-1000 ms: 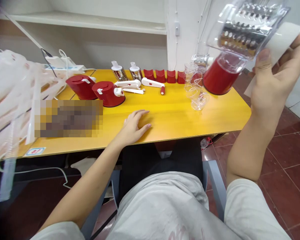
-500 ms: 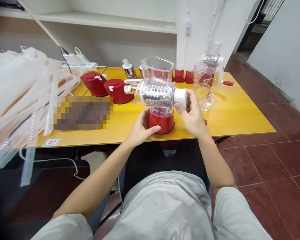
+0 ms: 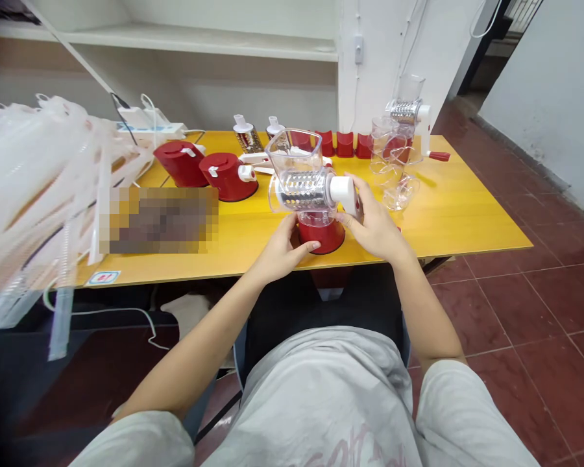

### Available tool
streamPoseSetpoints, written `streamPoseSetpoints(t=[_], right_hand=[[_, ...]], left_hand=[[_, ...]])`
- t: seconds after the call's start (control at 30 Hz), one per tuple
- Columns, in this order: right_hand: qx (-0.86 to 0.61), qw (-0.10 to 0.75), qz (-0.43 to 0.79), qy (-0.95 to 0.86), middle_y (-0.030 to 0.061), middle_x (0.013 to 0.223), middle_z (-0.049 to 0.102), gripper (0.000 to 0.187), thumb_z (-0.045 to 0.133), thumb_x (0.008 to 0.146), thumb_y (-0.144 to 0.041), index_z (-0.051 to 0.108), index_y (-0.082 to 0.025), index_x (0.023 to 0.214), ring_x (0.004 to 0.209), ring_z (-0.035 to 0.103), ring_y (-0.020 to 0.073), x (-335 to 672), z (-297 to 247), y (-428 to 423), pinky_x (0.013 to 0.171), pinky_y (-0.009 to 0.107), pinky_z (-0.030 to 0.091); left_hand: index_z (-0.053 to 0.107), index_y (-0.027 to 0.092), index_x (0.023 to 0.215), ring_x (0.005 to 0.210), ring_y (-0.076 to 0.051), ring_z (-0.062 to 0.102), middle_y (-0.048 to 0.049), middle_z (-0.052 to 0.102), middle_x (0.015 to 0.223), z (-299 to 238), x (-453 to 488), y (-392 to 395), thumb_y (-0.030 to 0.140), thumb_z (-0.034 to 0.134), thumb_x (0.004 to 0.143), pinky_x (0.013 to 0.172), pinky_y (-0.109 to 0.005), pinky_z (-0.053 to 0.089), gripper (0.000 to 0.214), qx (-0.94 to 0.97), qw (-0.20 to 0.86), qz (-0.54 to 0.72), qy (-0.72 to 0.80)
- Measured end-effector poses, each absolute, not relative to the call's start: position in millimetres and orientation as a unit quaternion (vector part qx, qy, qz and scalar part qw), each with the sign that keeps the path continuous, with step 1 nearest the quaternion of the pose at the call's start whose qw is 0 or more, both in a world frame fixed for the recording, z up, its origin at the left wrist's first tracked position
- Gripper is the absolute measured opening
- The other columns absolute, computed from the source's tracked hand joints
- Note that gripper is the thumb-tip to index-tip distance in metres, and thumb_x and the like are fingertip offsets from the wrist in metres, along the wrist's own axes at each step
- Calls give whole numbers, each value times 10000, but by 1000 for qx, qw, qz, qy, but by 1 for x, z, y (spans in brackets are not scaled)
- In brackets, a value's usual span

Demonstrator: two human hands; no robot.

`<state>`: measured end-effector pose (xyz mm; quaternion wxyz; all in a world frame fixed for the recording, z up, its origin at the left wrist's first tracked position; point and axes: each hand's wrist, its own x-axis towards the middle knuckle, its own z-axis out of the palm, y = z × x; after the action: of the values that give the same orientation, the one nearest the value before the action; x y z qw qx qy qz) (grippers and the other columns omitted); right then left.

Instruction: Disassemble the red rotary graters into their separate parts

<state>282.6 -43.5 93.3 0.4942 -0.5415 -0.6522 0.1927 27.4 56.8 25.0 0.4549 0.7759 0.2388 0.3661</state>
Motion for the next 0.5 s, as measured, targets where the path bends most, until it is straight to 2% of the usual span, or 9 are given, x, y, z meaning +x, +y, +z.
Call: streamPoseSetpoints(t=[0.1, 0.23, 0.37, 0.43, 0.5], right_hand=[[-546, 460, 191, -674, 81, 1598, 708, 915, 799, 1048, -612, 345, -475, 1831, 1260, 788, 407, 288, 97, -51, 1234, 803, 597], [-559, 443, 174, -679, 75, 1730, 631, 951, 826, 1034, -542, 349, -477, 1853, 1464, 716, 461, 290, 106, -64, 1323, 842, 514], [-555, 433, 167, -690, 51, 1836, 547, 895, 783, 1075, -536, 351, -470, 1856, 1611, 618, 439, 286, 119, -77, 1383, 789, 481], [-556, 433, 159, -691, 60, 1813, 573, 843, 757, 1092, -534, 377, -457, 1841, 1575, 648, 430, 284, 123, -79, 1357, 767, 517], [-565, 442, 143, -682, 91, 1659, 697, 792, 765, 1084, -541, 438, -431, 1797, 1391, 750, 417, 282, 123, -79, 1265, 750, 598]], left_hand=[[490, 181, 1726, 1654, -420, 586, -252, 566, 1763, 22, 27, 59, 556, 862, 966, 1441, -654, 417, 926, 782, 428, 377, 249], [418, 205, 1782, 1730, -425, 501, -237, 490, 1843, 25, 29, 53, 582, 825, 992, 1477, -681, 347, 966, 792, 429, 366, 235], [479, 230, 1708, 1642, -420, 599, -213, 599, 1749, 32, 48, 42, 598, 890, 952, 1434, -656, 427, 936, 756, 455, 391, 262], [470, 240, 1686, 1605, -413, 627, -208, 627, 1700, 31, 65, 40, 597, 911, 945, 1398, -642, 467, 934, 728, 451, 414, 309], [426, 265, 1694, 1641, -421, 583, -209, 593, 1717, 27, 83, 41, 594, 935, 927, 1379, -656, 470, 977, 707, 426, 434, 360]])
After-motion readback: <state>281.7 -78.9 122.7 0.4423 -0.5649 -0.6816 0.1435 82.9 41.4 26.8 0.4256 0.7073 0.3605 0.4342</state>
